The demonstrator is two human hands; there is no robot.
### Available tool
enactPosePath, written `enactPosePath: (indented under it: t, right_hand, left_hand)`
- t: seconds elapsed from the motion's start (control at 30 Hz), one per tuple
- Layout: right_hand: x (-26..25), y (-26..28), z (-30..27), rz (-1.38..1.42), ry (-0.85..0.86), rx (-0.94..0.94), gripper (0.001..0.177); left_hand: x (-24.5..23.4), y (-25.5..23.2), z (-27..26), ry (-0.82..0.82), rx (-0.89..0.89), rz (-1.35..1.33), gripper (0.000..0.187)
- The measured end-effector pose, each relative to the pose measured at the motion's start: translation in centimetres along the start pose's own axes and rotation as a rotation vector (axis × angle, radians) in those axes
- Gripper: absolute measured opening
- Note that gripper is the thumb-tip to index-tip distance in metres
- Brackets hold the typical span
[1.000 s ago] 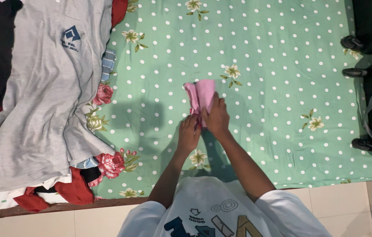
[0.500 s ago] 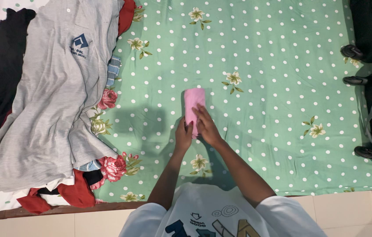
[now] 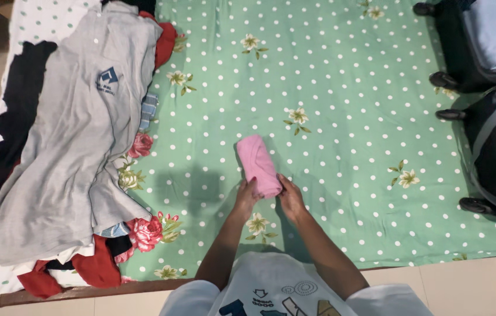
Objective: The person folds several garments on a bed and places them into an open suitcase. They fold a pink top, a grey shirt, and a blue striped shirt, arranging each neatly inside the suitcase.
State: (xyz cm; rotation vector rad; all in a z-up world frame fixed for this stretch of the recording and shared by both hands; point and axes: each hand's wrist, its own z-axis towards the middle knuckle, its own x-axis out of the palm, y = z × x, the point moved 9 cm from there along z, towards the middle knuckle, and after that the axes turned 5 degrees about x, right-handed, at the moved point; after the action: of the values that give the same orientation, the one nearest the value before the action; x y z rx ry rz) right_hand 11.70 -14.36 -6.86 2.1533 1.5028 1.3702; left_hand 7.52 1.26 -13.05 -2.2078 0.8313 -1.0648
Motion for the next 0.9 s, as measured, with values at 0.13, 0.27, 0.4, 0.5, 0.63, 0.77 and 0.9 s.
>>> enactPosePath:
  t: [0.13, 0.27, 0.4, 0.5, 0.63, 0.77, 0.9]
  right_hand:
    - [1.0, 0.7, -2.9, 0.038, -0.002, -0.038, 0.050]
    - [1.3, 1.9, -5.5, -0.024, -0.022, -0.125, 0.056]
    - [-0.6, 3.6, -6.8, -0.018, -0.044, -0.215, 0.046]
    - [-3.8, 4.0, -7.7, 0.046, -0.073, -0.197, 0.036]
    - [-7.0, 6.5, -10.3, 0.139, 0.004, -0.257, 0.023]
    - [-10.0, 10.2, -15.6, 0.253, 0.056, -0.247, 0.038]
    - [-13.6, 13.8, -21.4, 0.252, 0.104, -0.229, 0.044]
  left_hand:
    - [2.8, 1.4, -1.6, 0.076, 0.008, 0.014, 0.068]
    - [6.1, 1.7, -4.6, 0.161, 0.075, 0.033, 0.070]
    - [9.2, 1.0, -8.0, 0.225, 0.244, 0.143, 0.061]
    - [11.4, 0.4, -10.8, 0.325, 0.354, 0.182, 0.050]
    - [12.2, 0.0, -12.7, 0.310, 0.247, 0.174, 0.047]
    - [15.1, -1.3, -15.5, 0.307, 0.248, 0.043, 0.054]
    - [21.1, -1.3, -20.4, 0.550, 0.288, -0.070, 0.079]
